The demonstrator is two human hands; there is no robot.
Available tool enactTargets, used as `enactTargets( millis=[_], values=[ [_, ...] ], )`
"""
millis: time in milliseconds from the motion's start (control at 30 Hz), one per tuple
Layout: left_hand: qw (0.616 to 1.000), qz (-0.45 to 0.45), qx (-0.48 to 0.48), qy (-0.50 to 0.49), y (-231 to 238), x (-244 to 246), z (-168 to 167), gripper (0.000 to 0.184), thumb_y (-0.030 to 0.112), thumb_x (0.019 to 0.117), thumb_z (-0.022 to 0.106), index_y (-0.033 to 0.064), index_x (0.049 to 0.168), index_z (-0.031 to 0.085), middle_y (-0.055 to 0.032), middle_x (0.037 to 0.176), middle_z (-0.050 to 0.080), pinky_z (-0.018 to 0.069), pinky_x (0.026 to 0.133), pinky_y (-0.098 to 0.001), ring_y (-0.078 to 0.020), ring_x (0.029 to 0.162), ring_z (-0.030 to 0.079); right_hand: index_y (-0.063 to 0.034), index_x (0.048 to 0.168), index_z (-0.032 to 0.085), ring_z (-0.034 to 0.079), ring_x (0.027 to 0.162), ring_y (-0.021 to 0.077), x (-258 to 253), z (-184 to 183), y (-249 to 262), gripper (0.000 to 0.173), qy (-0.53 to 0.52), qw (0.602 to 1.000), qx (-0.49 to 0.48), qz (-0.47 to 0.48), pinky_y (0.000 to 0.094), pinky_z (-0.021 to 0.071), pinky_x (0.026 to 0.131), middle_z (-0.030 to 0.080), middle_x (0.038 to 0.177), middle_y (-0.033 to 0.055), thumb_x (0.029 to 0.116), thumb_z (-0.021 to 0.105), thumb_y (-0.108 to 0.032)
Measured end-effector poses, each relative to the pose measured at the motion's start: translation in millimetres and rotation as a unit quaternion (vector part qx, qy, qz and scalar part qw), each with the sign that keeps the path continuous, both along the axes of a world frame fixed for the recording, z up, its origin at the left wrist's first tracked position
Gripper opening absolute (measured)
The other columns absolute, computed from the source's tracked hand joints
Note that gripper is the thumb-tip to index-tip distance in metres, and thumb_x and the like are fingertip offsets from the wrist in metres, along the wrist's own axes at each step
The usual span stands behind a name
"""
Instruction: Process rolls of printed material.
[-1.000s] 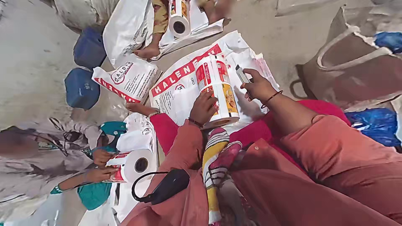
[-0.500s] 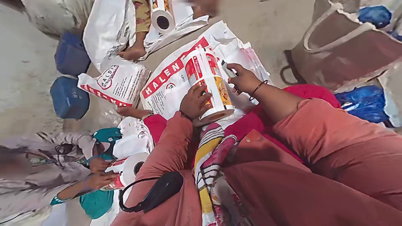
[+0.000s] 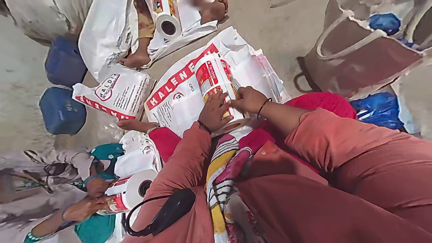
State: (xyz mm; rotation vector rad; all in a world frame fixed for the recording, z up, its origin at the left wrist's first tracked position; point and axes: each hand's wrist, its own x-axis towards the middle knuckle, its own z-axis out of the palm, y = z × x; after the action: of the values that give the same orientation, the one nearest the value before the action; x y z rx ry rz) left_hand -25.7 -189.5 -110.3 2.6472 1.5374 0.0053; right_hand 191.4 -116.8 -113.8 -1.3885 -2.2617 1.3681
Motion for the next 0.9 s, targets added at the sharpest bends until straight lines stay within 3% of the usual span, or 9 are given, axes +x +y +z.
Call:
enactTargets(
  millis=[100, 267, 400, 467, 533, 667, 767, 833, 900],
  values=[
    [1.0, 0.01, 0.002, 0.008, 3.5, 7.4, 0.0, 0.064, 0.061, 0.0982, 0.047, 0.0118, 0.134, 0.067, -0.0143, 0.159, 0.046, 0.0209, 0.124, -0.0628, -0.0371, 0.154, 0.031, -0.0072, 0.107, 0.066, 0.065, 0.099, 0.0364, 0.8, 3.5, 1.5, 0.064, -0.064, 0.997, 0.043, 0.008, 0.0585, 0.0535, 0.077, 0.057, 0.12, 0.0203, 0.0971, 0.05, -0.068],
    [0.996, 0.055, 0.038, 0.059, 11.3, 22.6, 6.5, 0.07, 0.07, 0.0916, 0.052, 0.0216, 0.142, 0.063, -0.0181, 0.142, 0.06, 0.0324, 0.116, -0.0629, -0.039, 0.138, 0.05, -0.0068, 0.106, 0.067, 0.065, 0.099, 0.037, 6.0, 4.0, 9.8, 0.063, -0.06, 0.997, 0.048, -0.002, 0.0592, 0.0532, 0.078, 0.058, 0.118, 0.0212, 0.1026, 0.042, -0.065],
    [0.991, 0.093, 0.013, 0.091, 11.2, 35.7, 14.5, 0.066, 0.066, 0.0898, 0.056, 0.0329, 0.147, 0.058, -0.0187, 0.141, 0.059, 0.0374, 0.11, -0.0648, -0.041, 0.134, 0.052, -0.0065, 0.107, 0.067, 0.063, 0.103, 0.0376, 10.9, -1.2, 17.8, 0.055, -0.031, 0.999, 0.022, -0.005, 0.0612, 0.0504, 0.083, 0.062, 0.112, 0.0207, 0.1058, 0.043, -0.056],
    [0.987, 0.128, 0.0, 0.098, 8.0, 45.7, 14.2, 0.067, 0.061, 0.089, 0.058, 0.0389, 0.152, 0.05, -0.0196, 0.145, 0.055, 0.0379, 0.108, -0.0681, -0.0427, 0.137, 0.048, -0.0053, 0.106, 0.067, 0.064, 0.104, 0.039, 15.0, 2.5, 21.6, 0.047, -0.041, 0.999, 0.028, -0.012, 0.0622, 0.0496, 0.082, 0.064, 0.109, 0.0216, 0.108, 0.044, -0.046],
    [0.982, 0.165, -0.002, 0.09, 3.1, 51.0, 9.7, 0.069, 0.058, 0.0888, 0.058, 0.0385, 0.154, 0.047, -0.0169, 0.152, 0.049, 0.0347, 0.11, -0.071, -0.0412, 0.145, 0.041, -0.0037, 0.107, 0.068, 0.065, 0.106, 0.0423, 22.1, 5.6, 27.8, 0.038, -0.077, 0.995, 0.049, -0.039, 0.0651, 0.0509, 0.081, 0.063, 0.114, 0.0247, 0.1048, 0.048, -0.035],
    [0.975, 0.218, -0.027, 0.039, -7.6, 43.6, 1.4, 0.062, 0.055, 0.0947, 0.059, 0.0362, 0.153, 0.049, -0.0088, 0.172, 0.022, 0.0153, 0.12, -0.0714, -0.0349, 0.159, 0.014, -0.0004, 0.117, 0.068, 0.062, 0.114, 0.0494, 41.5, -6.9, 42.8, 0.035, -0.155, 0.983, 0.033, -0.097, 0.0706, 0.0504, 0.086, 0.062, 0.125, 0.0306, 0.0958, 0.061, -0.027],
    [0.976, 0.216, -0.015, 0.004, -15.8, 27.0, -3.5, 0.062, 0.052, 0.0949, 0.06, 0.0355, 0.153, 0.049, -0.0092, 0.172, 0.021, 0.0146, 0.122, -0.0696, -0.0345, 0.16, 0.011, 0.0044, 0.123, 0.063, 0.062, 0.115, 0.0515, 44.2, -15.1, 45.7, 0.04, -0.191, 0.971, 0.02, -0.143, 0.07, 0.0514, 0.086, 0.055, 0.134, 0.0353, 0.0912, 0.066, -0.019],
    [0.976, 0.216, -0.007, -0.038, -22.2, 13.5, -6.1, 0.061, 0.049, 0.0952, 0.063, 0.0346, 0.153, 0.049, -0.0105, 0.172, 0.022, 0.0137, 0.122, -0.0692, -0.0344, 0.16, 0.011, 0.0033, 0.134, 0.057, 0.064, 0.109, 0.0532, 40.1, -17.5, 45.6, 0.051, -0.201, 0.961, 0.04, -0.187, 0.069, 0.0538, 0.082, 0.046, 0.143, 0.0371, 0.0874, 0.07, -0.013],
    [0.974, 0.213, 0.003, -0.078, -29.0, -2.4, -11.5, 0.06, 0.046, 0.0959, 0.062, 0.0327, 0.153, 0.05, -0.0117, 0.171, 0.024, 0.0147, 0.123, -0.068, -0.0356, 0.16, 0.013, 0.0011, 0.138, 0.055, 0.064, 0.102, 0.0555, 34.6, -20.9, 43.9, 0.054, -0.206, 0.953, 0.084, -0.205, 0.0699, 0.0547, 0.077, 0.042, 0.145, 0.0371, 0.0873, 0.07, -0.008]
  ],
)
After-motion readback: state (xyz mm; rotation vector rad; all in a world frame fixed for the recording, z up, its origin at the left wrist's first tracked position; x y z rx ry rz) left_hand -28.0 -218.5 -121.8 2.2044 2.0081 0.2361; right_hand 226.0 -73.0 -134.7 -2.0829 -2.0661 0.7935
